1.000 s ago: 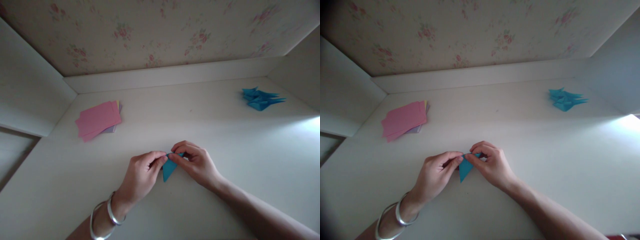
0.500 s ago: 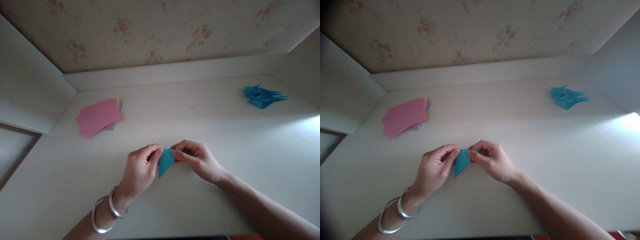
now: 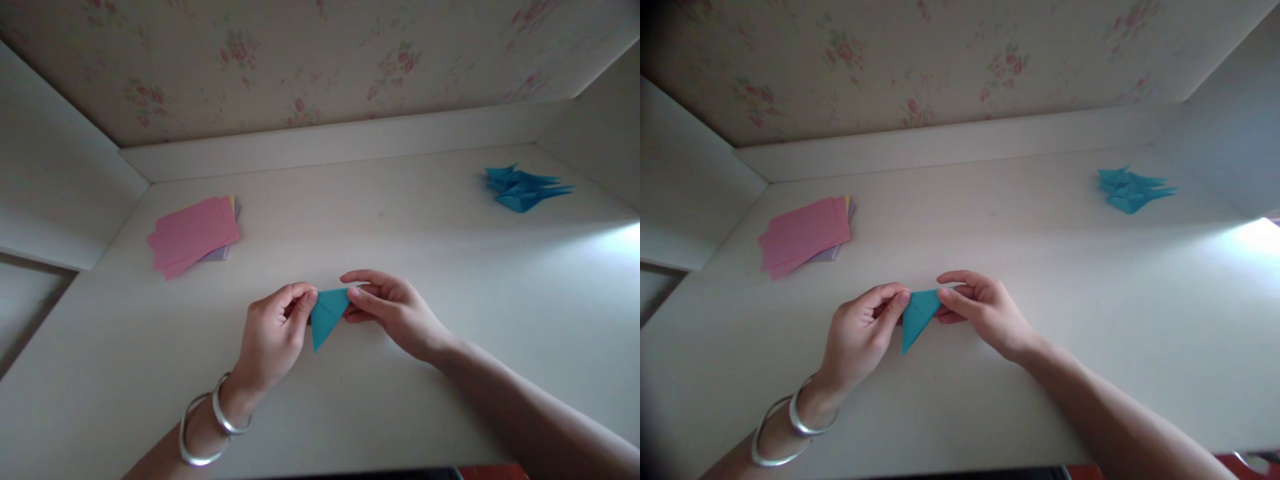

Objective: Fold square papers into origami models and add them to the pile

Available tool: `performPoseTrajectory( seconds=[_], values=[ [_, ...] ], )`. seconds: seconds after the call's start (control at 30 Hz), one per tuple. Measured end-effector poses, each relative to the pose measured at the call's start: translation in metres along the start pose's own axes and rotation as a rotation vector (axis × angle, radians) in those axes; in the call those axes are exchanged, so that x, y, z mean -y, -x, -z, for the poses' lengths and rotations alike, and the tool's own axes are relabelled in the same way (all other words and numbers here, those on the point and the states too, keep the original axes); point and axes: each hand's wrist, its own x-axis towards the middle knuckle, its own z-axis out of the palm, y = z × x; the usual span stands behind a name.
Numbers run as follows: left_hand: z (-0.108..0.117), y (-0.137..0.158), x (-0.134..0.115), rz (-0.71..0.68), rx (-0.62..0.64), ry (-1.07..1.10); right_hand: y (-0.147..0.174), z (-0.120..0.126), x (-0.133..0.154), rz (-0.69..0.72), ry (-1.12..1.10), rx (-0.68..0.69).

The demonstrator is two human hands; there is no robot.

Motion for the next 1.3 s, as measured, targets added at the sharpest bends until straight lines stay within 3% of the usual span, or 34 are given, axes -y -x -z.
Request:
performPoseTrajectory(
  seconds=[0.23,0.37,0.57,0.8,1.3],
  values=[
    [-0.001,0.001,-0.002,0.023,0.028,0.064,0.001,-0.002,0.003,0.067,0.113,-0.077],
    [-0.002,0.002,-0.002,0.003,0.009,0.066,0.000,-0.002,0.001,0.029,0.056,-0.091],
    [-0.003,0.005,-0.006,-0.057,-0.048,-0.009,0.003,-0.007,-0.003,-0.084,-0.096,0.131],
    [-0.004,0.005,-0.006,-0.063,-0.046,-0.022,0.006,-0.012,-0.001,-0.121,0.080,0.100],
    [-0.006,0.008,-0.005,-0.108,0.020,-0.020,0.009,-0.010,0.007,0.009,0.374,0.089]
  ],
)
